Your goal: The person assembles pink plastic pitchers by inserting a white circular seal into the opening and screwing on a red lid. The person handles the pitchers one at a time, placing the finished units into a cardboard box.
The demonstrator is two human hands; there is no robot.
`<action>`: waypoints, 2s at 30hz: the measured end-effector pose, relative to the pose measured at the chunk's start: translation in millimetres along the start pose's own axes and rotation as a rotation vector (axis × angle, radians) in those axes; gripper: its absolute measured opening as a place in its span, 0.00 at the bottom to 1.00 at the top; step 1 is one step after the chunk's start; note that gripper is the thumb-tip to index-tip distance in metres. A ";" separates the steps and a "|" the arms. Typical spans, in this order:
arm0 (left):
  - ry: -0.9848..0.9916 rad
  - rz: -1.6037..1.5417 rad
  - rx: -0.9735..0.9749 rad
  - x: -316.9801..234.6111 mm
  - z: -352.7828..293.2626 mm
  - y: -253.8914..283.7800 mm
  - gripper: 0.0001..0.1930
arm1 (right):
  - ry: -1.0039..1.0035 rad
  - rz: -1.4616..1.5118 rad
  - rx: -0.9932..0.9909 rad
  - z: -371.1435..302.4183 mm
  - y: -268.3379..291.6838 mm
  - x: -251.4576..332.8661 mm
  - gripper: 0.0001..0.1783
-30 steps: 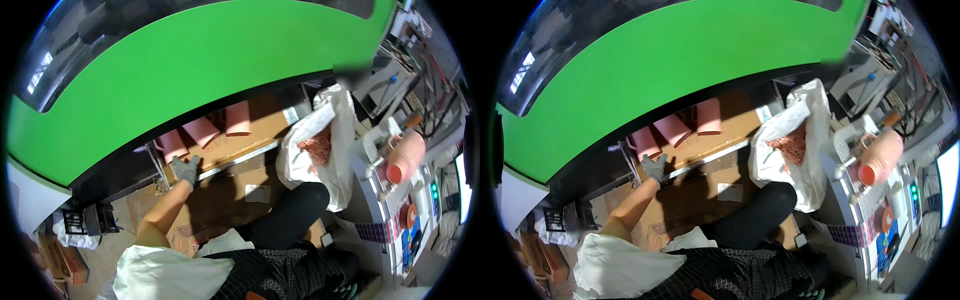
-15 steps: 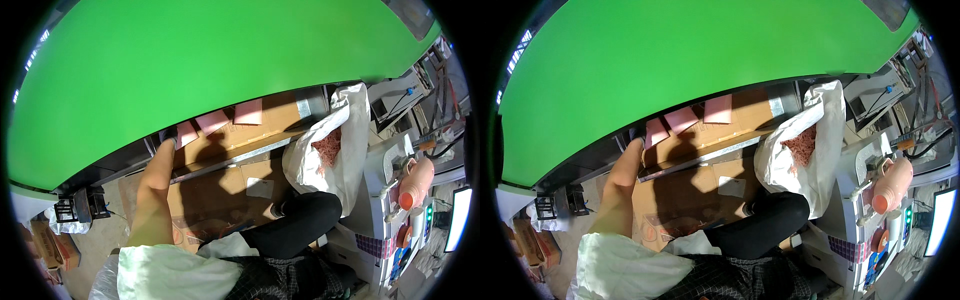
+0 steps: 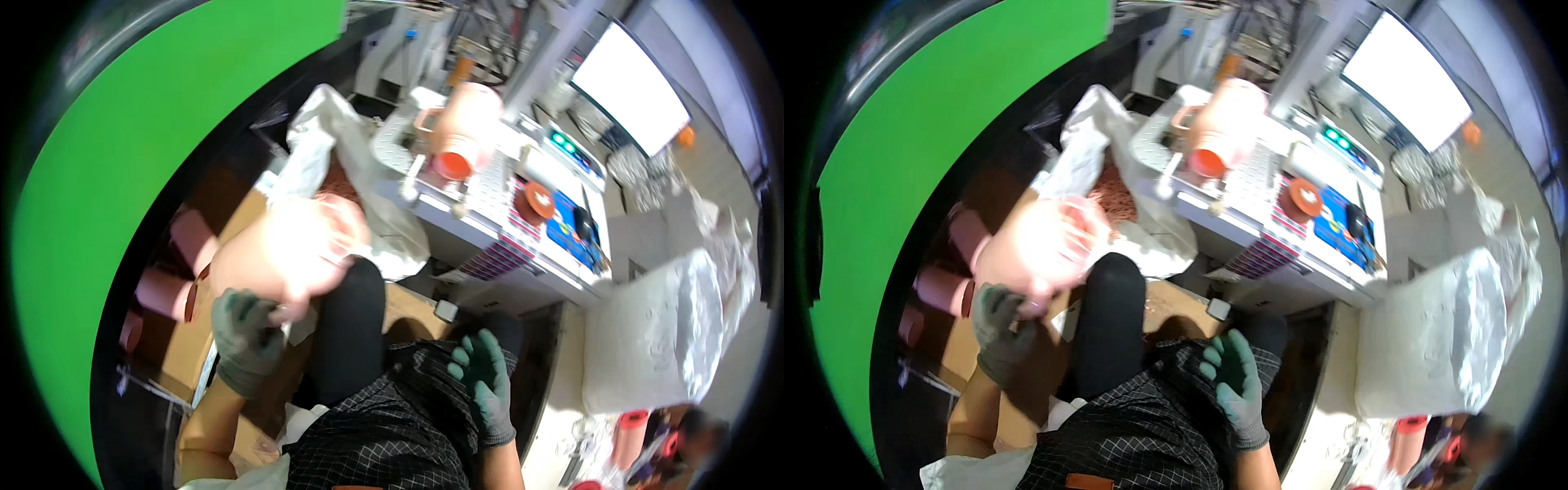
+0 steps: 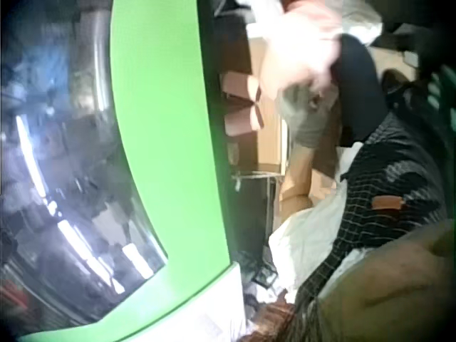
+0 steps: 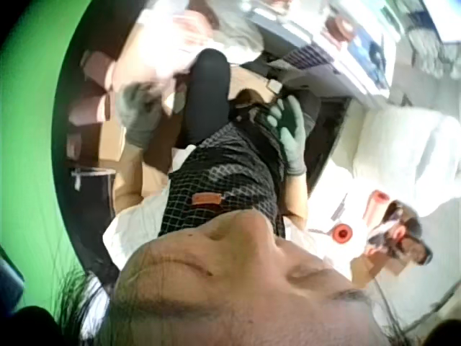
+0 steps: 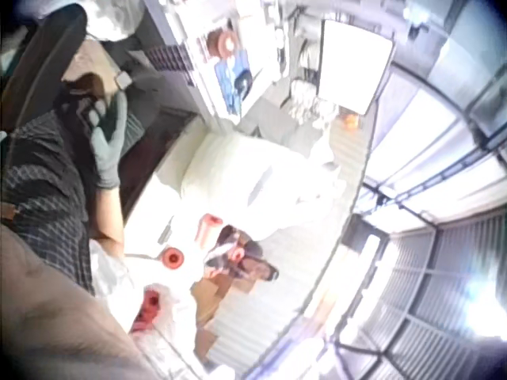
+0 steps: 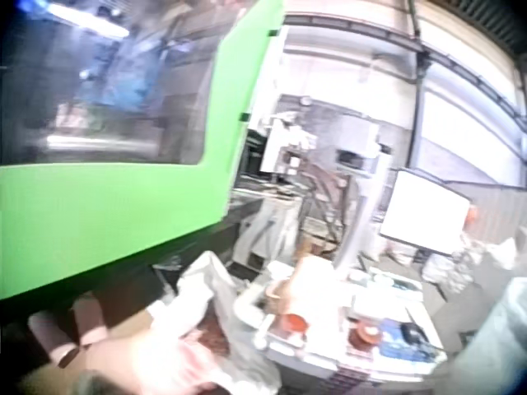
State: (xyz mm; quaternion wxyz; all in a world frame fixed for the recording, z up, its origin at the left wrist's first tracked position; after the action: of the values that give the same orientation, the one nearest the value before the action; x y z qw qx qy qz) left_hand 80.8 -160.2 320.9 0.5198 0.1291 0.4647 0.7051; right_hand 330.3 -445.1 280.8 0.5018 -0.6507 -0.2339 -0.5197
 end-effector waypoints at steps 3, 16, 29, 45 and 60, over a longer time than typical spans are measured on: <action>-0.394 -0.028 0.113 -77.0 49.6 -17.0 0.13 | 0.124 -0.253 -0.146 -20.7 12.1 25.2 0.77; -0.234 -0.785 0.855 -158.6 45.6 -88.3 0.14 | -0.135 0.121 0.074 -83.3 13.7 -58.3 0.67; 0.094 -1.184 0.557 -134.8 50.4 -200.1 0.10 | 0.039 0.033 -0.011 -88.1 22.0 -65.4 0.72; -0.117 -0.687 0.315 -92.8 79.1 -167.5 0.13 | -0.208 0.515 -0.177 -92.7 21.2 -101.2 0.54; -0.284 -0.554 0.284 -155.6 189.4 -181.1 0.11 | -0.136 0.676 -0.157 -96.0 31.9 -97.9 0.64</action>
State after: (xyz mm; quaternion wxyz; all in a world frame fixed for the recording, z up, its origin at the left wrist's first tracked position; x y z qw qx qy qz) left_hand 384.1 -189.3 326.1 0.7279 0.1659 0.4987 0.4403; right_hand 280.0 -522.2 174.3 0.5770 -0.7611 0.0024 -0.2962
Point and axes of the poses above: each hand's wrist, its own z-axis towards the middle knuckle, its own y-axis out of the back of the hand, x = y × z, the point moved 4 cm from there along z, towards the middle knuckle, and after that the axes turned 13 degrees about x, right-handed, at the moved point
